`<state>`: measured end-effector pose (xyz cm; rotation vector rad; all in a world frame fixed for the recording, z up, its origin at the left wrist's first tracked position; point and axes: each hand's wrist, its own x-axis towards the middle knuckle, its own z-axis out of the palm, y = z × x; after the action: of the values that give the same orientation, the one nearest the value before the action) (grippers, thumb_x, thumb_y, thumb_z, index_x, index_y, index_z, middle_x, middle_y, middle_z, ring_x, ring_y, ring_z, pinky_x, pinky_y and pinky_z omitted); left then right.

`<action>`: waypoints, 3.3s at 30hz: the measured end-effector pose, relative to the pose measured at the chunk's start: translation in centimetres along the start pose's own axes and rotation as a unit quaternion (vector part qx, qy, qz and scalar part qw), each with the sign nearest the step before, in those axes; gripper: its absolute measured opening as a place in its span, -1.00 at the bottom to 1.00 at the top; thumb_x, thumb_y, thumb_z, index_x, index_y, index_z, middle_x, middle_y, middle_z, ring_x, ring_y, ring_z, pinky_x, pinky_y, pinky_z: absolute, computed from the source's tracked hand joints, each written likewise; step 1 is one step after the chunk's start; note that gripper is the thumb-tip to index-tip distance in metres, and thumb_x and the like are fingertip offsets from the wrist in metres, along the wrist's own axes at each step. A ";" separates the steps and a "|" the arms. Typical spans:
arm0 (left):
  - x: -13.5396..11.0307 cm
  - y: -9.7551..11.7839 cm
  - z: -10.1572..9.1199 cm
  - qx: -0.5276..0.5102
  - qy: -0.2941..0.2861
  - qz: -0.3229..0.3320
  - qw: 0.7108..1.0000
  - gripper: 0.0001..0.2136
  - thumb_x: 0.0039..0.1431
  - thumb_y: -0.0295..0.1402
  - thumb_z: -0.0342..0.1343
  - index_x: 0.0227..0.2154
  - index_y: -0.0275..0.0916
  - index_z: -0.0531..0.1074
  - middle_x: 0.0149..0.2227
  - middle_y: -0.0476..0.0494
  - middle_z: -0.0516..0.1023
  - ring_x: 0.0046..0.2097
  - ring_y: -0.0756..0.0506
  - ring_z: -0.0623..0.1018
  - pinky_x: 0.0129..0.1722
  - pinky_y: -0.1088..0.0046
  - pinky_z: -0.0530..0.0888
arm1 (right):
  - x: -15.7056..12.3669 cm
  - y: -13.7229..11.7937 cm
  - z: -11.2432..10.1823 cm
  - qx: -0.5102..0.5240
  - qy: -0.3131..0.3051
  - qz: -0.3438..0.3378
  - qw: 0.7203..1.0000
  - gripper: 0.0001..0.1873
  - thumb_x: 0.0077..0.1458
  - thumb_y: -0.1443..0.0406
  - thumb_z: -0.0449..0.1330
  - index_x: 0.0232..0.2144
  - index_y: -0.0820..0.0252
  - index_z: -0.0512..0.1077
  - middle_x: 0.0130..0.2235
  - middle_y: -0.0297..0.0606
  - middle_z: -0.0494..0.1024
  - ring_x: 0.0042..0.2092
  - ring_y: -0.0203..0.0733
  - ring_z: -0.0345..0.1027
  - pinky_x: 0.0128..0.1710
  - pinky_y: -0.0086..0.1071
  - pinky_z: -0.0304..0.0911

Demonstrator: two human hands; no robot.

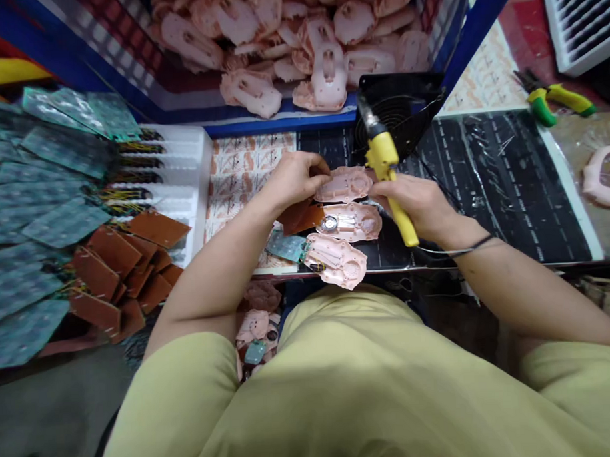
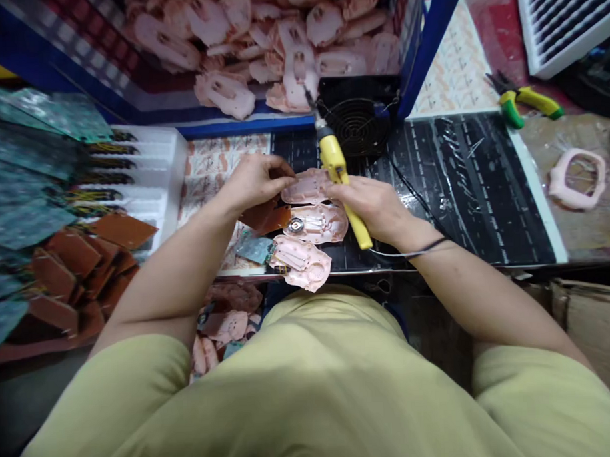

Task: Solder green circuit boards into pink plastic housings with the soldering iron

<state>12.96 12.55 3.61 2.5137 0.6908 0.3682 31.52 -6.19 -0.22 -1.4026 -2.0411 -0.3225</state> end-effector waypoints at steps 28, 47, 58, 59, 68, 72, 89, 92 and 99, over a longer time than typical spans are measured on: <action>-0.3 1.9 1.4 0.079 -0.063 -0.026 0.995 -0.81 0.13 -0.40 0.17 -0.23 -0.28 0.64 -0.25 -0.18 0.66 -0.18 -0.13 0.59 -0.07 0.36 0.44 | -4.3 -3.5 -5.0 -0.106 0.196 0.084 0.971 -0.38 0.23 -0.07 0.14 0.20 0.10 0.37 -0.24 -0.18 0.65 -0.36 -0.13 0.53 -0.38 -0.30 0.44; -0.1 2.5 2.2 0.121 -0.071 -0.027 0.990 -0.80 0.11 -0.40 0.13 -0.28 -0.28 0.64 -0.26 -0.18 0.65 -0.14 -0.16 0.58 -0.01 0.32 0.45 | -5.1 -2.5 -2.1 0.070 0.134 0.072 0.986 -0.79 0.01 0.28 0.42 -0.29 0.08 0.49 -0.36 -0.34 0.64 -0.36 -0.19 0.57 -0.38 -0.38 0.53; -0.1 2.4 2.2 0.114 -0.069 -0.021 0.991 -0.80 0.10 -0.38 0.14 -0.29 -0.29 0.63 -0.27 -0.21 0.64 -0.15 -0.20 0.58 -0.01 0.27 0.44 | -5.9 -2.6 -3.1 0.056 0.171 0.097 0.979 -0.78 -0.01 0.26 0.43 -0.29 0.04 0.50 -0.36 -0.35 0.64 -0.38 -0.18 0.56 -0.41 -0.36 0.52; -0.1 2.4 2.2 0.115 -0.070 -0.022 0.991 -0.80 0.10 -0.38 0.13 -0.28 -0.28 0.64 -0.27 -0.21 0.64 -0.14 -0.20 0.58 0.00 0.27 0.44 | -6.0 -2.7 -3.0 0.046 0.166 0.105 0.979 -0.74 -0.01 0.25 0.43 -0.24 0.04 0.51 -0.32 -0.34 0.65 -0.36 -0.18 0.56 -0.38 -0.36 0.53; -1.2 2.2 2.0 0.111 -0.047 0.008 0.993 -0.74 0.13 -0.37 0.08 -0.22 -0.25 0.64 -0.25 -0.17 0.64 -0.15 -0.16 0.57 -0.02 0.30 0.44 | -5.9 -3.6 -3.2 -0.024 0.170 0.116 0.978 -0.57 0.02 0.21 0.42 -0.04 0.09 0.48 -0.28 -0.30 0.66 -0.35 -0.16 0.58 -0.36 -0.36 0.54; -1.6 1.9 1.8 0.107 -0.065 0.034 0.992 -0.78 0.13 -0.36 0.09 -0.26 -0.26 0.63 -0.25 -0.16 0.63 -0.16 -0.13 0.55 -0.04 0.34 0.43 | -5.9 -3.9 -3.2 0.028 0.189 0.091 0.977 -0.70 -0.02 0.25 0.45 -0.23 0.08 0.49 -0.37 -0.32 0.64 -0.40 -0.16 0.56 -0.46 -0.36 0.52; -1.2 4.8 1.7 0.241 -0.118 0.015 0.963 -0.78 0.13 -0.36 0.11 -0.24 -0.26 0.63 -0.19 -0.23 0.59 -0.02 -0.28 0.52 0.03 0.21 0.41 | -5.3 -3.6 -1.9 0.059 0.145 0.021 0.987 -0.76 0.00 0.31 0.42 -0.27 0.02 0.48 -0.36 -0.37 0.65 -0.38 -0.21 0.56 -0.40 -0.41 0.52; -0.9 4.9 1.8 0.244 -0.108 0.012 0.964 -0.80 0.08 -0.38 0.15 -0.28 -0.27 0.62 -0.26 -0.22 0.57 -0.05 -0.28 0.53 0.02 0.23 0.40 | -5.3 -3.6 -2.2 0.063 0.142 0.007 0.988 -0.76 0.00 0.33 0.42 -0.27 0.02 0.48 -0.36 -0.37 0.65 -0.39 -0.21 0.56 -0.41 -0.40 0.53; -0.7 5.5 1.6 0.234 -0.127 -0.015 0.964 -0.81 0.03 -0.44 0.16 -0.29 -0.32 0.60 -0.23 -0.26 0.56 -0.06 -0.32 0.54 0.02 0.18 0.41 | -5.9 -4.0 -3.2 0.046 0.215 0.062 0.974 -0.71 -0.07 0.38 0.45 -0.31 0.05 0.47 -0.40 -0.35 0.62 -0.41 -0.16 0.55 -0.49 -0.35 0.51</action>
<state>15.19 7.42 5.16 2.9133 0.7816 -0.1503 30.42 -13.93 -0.80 -1.2688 -1.5888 -0.4304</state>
